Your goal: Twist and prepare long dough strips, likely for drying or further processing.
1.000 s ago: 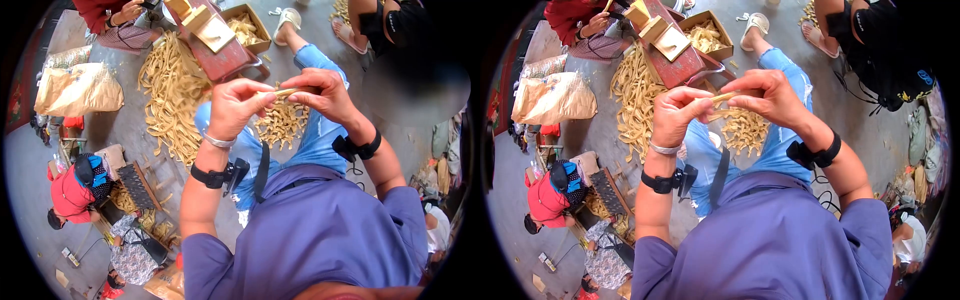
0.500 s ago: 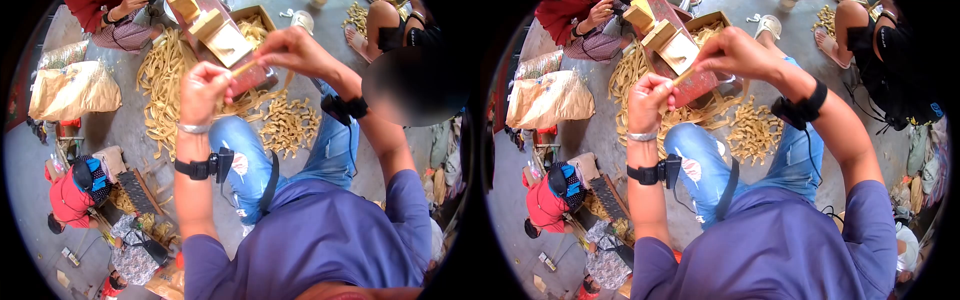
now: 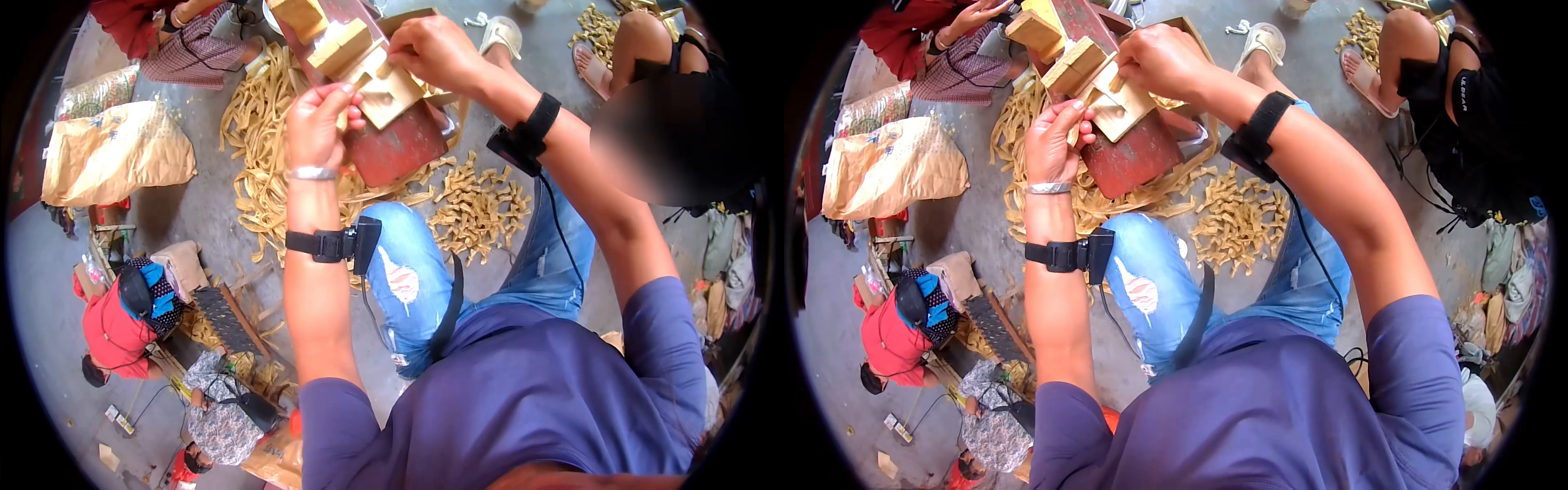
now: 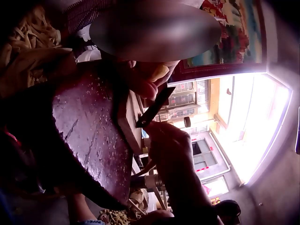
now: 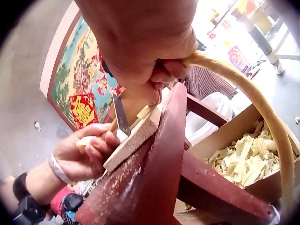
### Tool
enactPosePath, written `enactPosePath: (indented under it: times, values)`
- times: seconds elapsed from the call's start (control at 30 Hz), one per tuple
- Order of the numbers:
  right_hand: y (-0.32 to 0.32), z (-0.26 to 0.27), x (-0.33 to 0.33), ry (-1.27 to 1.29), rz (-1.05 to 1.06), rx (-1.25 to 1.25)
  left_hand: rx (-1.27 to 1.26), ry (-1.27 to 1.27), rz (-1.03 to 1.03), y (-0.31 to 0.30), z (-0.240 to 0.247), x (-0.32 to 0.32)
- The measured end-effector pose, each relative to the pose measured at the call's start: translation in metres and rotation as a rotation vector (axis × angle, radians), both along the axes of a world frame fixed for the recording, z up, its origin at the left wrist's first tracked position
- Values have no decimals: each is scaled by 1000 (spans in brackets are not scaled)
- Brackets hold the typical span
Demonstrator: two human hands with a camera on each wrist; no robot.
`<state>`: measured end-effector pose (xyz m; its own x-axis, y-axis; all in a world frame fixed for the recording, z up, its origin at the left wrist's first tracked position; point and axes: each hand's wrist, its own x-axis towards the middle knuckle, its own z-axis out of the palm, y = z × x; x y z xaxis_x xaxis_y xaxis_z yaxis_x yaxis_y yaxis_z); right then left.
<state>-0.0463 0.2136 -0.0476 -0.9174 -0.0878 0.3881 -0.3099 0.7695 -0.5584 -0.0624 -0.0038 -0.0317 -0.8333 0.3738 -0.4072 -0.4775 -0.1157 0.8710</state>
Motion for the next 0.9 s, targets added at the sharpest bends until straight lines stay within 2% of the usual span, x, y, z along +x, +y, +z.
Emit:
enactPosePath:
  times: [0.03, 0.13, 0.17, 0.2, 0.27, 0.3, 0.4, 0.43, 0.53, 0.63, 0.7, 0.77, 0.87, 0.9]
  values:
    - [4, 0, 1, 53, -24, 28, -23, 16, 4, -1, 2, 3]
    - [14, 27, 28, -371, -75, -607, 80, -30, -84, 6, 23, 36]
    - [19, 22, 34, -347, -3, -841, 11, -32, -150, 13, 31, 52]
    - [11, 72, 59, -457, -33, -1046, -35, -64, -251, 18, 30, 70]
    - [16, 38, 80, -278, 226, -1315, -169, 90, -417, 30, 27, 103]
    - [12, 57, 105, -282, 258, -1262, -137, 80, -458, 36, 25, 117]
    - [3, 90, 168, -269, 271, -1107, 292, -223, -262, 56, 46, 138]
    - [0, 92, 187, -289, 231, -1165, 370, -261, -155, 63, 58, 144]
    - [9, 111, 229, -336, 334, -1299, 413, -161, -42, 83, 94, 167]
    - [10, 133, 265, -139, 61, -1151, 185, 169, -192, 86, 125, 188]
    - [10, 145, 265, 141, -20, -1057, 24, 380, -379, 89, 163, 208]
    - [14, 156, 273, 119, 6, -1018, -150, 649, -530, 91, 186, 220]
    - [14, 158, 277, 74, -31, -1190, -558, 1306, -485, 83, 212, 234]
    - [12, 160, 282, 25, -64, -1186, -618, 1409, -382, 80, 209, 235]
